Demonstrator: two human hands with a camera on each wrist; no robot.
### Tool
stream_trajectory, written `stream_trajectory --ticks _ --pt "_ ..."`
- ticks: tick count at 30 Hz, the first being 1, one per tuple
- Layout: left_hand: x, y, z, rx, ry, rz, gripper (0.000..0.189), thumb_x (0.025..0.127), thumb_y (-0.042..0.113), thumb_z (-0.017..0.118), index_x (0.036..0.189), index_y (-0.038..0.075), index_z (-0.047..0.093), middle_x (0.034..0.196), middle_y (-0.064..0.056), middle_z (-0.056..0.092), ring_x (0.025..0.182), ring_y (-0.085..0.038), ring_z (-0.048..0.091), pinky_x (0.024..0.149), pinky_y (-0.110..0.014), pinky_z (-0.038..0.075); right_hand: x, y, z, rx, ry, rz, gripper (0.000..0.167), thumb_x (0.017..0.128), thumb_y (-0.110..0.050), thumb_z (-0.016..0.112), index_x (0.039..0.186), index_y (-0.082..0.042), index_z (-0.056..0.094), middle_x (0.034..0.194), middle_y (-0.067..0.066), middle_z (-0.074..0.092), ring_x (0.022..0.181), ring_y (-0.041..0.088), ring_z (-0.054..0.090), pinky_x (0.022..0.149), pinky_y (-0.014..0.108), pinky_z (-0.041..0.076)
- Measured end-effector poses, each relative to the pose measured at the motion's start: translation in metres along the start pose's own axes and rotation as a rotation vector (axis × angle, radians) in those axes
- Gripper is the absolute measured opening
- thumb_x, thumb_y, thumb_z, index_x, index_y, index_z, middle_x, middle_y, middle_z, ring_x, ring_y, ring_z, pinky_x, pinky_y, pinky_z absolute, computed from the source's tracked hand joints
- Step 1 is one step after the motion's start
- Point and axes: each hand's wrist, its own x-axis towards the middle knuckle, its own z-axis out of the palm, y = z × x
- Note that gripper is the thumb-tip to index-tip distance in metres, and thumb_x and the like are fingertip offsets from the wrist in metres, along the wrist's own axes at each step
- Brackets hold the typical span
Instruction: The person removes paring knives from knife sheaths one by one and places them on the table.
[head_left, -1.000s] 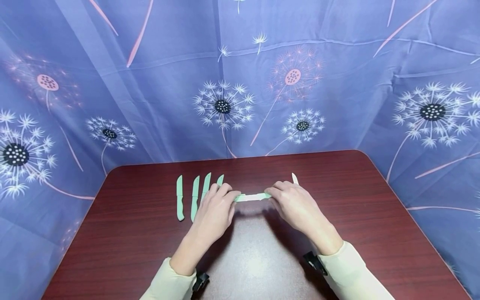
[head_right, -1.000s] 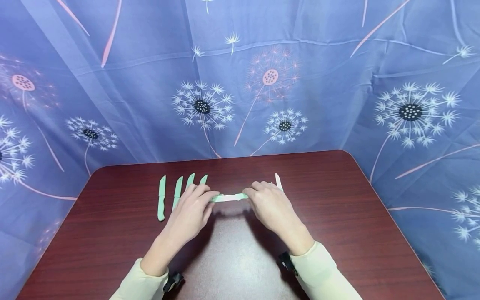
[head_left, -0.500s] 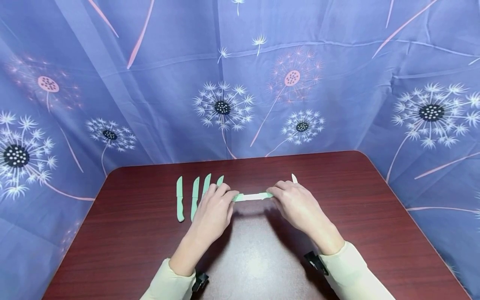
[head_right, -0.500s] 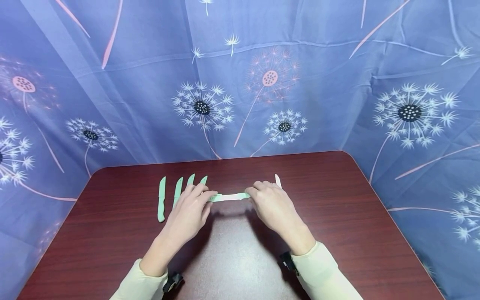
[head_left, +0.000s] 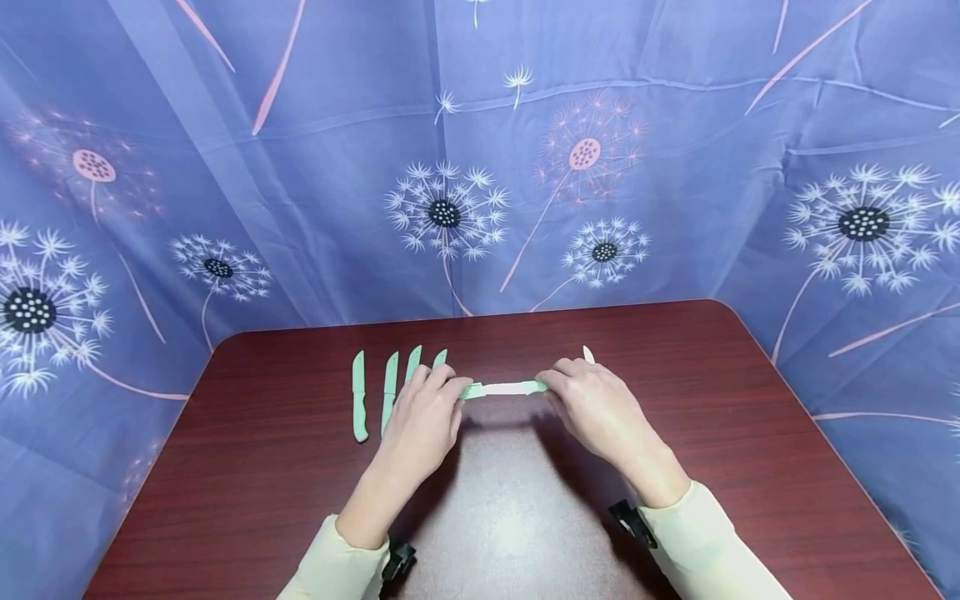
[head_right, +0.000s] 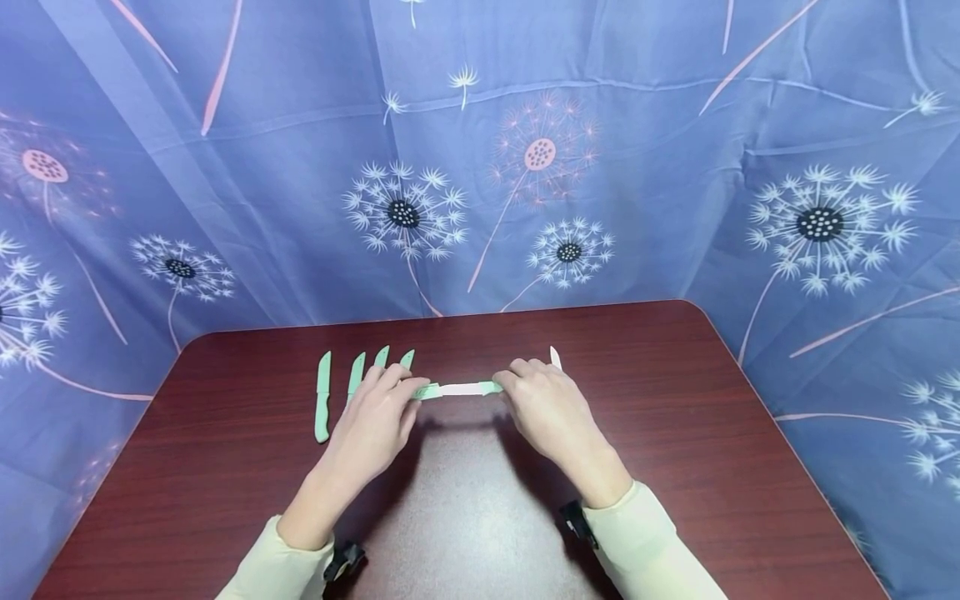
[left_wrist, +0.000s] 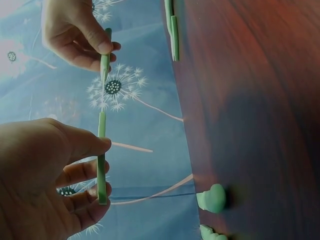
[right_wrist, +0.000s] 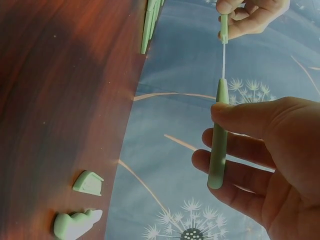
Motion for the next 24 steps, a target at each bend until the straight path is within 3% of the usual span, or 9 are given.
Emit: stream_trajectory --ticks 6,12,15,18,24 --pt "-0.0003 -0.0015 -0.0011 0.011 -0.011 -0.025 0.026 0.089 0.004 0.083 0.115 0.008 0.079 0.102 -0.004 0.065 0.088 -0.029 0.055 0.079 -0.036 0.051 0.0000 0.0024 -0.0005 -0.018 0.006 0.038 0.019 0.090 -0.008 0.083 0.109 -0.009 0.079 0.098 0.003 0.073 0.087 0.027 0.073 0.083 0.045 0.059" --pt "-0.0005 -0.0007 -0.0037 -0.004 -0.037 -0.067 0.026 0.091 0.004 0.083 0.116 0.008 0.078 0.104 -0.004 0.065 0.090 -0.028 0.056 0.079 -0.035 0.053 0.0003 0.0040 -0.0022 0.026 0.017 0.086 0.019 0.090 -0.006 0.082 0.108 -0.008 0.078 0.099 0.004 0.071 0.093 0.029 0.072 0.096 0.048 0.057" --pt "-0.0008 -0.0003 -0.0043 -0.016 -0.040 -0.086 0.026 0.091 0.005 0.083 0.116 0.009 0.078 0.105 -0.004 0.065 0.091 -0.028 0.057 0.076 -0.035 0.054 0.0006 0.0040 -0.0028 0.052 0.022 0.122 0.018 0.090 -0.007 0.081 0.108 -0.009 0.078 0.100 0.003 0.069 0.094 0.028 0.069 0.086 0.047 0.059" --pt "-0.0009 0.0002 -0.0051 -0.023 -0.041 -0.098 0.027 0.091 0.005 0.083 0.117 0.010 0.078 0.106 -0.004 0.065 0.092 -0.028 0.058 0.074 -0.034 0.055 0.0004 0.0037 -0.0034 0.062 0.029 0.162 0.017 0.090 -0.006 0.080 0.107 -0.010 0.078 0.098 0.002 0.066 0.088 0.026 0.066 0.066 0.046 0.058" --pt "-0.0008 0.0018 -0.0058 -0.038 -0.042 -0.121 0.028 0.092 0.006 0.083 0.119 0.011 0.077 0.109 -0.005 0.064 0.095 -0.028 0.059 0.069 -0.034 0.056 0.0003 0.0033 -0.0055 0.082 0.024 0.217 0.017 0.089 -0.006 0.081 0.105 -0.009 0.077 0.094 0.001 0.064 0.080 0.023 0.063 0.060 0.046 0.057"
